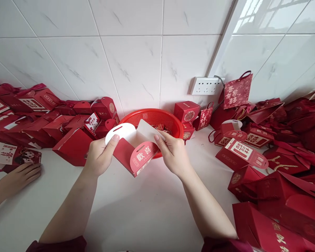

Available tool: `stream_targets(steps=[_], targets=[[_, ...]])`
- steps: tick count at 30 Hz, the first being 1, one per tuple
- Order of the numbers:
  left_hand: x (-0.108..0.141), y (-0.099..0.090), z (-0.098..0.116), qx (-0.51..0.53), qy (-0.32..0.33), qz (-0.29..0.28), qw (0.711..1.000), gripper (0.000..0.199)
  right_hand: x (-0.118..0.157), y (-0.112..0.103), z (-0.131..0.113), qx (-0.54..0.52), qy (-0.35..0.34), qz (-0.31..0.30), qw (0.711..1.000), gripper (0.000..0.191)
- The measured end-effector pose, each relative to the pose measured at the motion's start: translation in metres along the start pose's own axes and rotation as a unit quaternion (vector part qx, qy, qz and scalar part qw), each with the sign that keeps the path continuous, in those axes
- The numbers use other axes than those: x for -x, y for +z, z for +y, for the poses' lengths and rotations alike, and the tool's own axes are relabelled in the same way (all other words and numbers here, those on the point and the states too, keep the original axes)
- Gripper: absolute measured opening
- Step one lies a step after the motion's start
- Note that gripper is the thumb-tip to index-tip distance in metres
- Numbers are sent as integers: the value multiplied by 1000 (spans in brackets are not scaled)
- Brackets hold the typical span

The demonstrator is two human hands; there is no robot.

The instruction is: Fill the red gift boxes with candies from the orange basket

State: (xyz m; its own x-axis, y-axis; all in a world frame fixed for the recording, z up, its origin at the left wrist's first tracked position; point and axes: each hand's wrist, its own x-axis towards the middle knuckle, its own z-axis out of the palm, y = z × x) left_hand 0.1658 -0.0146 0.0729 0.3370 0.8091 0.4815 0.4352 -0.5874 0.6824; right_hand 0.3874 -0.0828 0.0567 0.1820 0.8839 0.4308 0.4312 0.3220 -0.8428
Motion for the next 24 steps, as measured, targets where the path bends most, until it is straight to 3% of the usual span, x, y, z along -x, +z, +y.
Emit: stream_targets(steps=[6, 9, 12, 14, 17, 20, 24], targets=[[-1, 2, -3, -24, 94, 55, 994, 41, -3, 4, 8, 13, -8, 31, 999, 29], [-1, 0, -4, -77, 113, 66, 988, 37, -2, 6, 6, 100, -113, 52, 987, 41], [-1, -1, -5, -119, 126, 67, 983, 32, -1, 6, 0, 225, -258, 43, 939, 46], [-1, -2, -6, -131, 125, 64, 981, 32, 0, 6, -4, 285, -304, 3, 909, 38], [-3, -2, -9, -130, 102, 76, 983, 36, 0, 6, -4, 308, -338, -13, 889, 25], [-6, -2, -12, -105, 41, 117, 987, 44, -2, 7, 3, 290, -405, 51, 866, 12], [-9, -3, -17, -24, -51, 180, 982, 49, 0, 10, 16, 268, -456, 139, 837, 26]])
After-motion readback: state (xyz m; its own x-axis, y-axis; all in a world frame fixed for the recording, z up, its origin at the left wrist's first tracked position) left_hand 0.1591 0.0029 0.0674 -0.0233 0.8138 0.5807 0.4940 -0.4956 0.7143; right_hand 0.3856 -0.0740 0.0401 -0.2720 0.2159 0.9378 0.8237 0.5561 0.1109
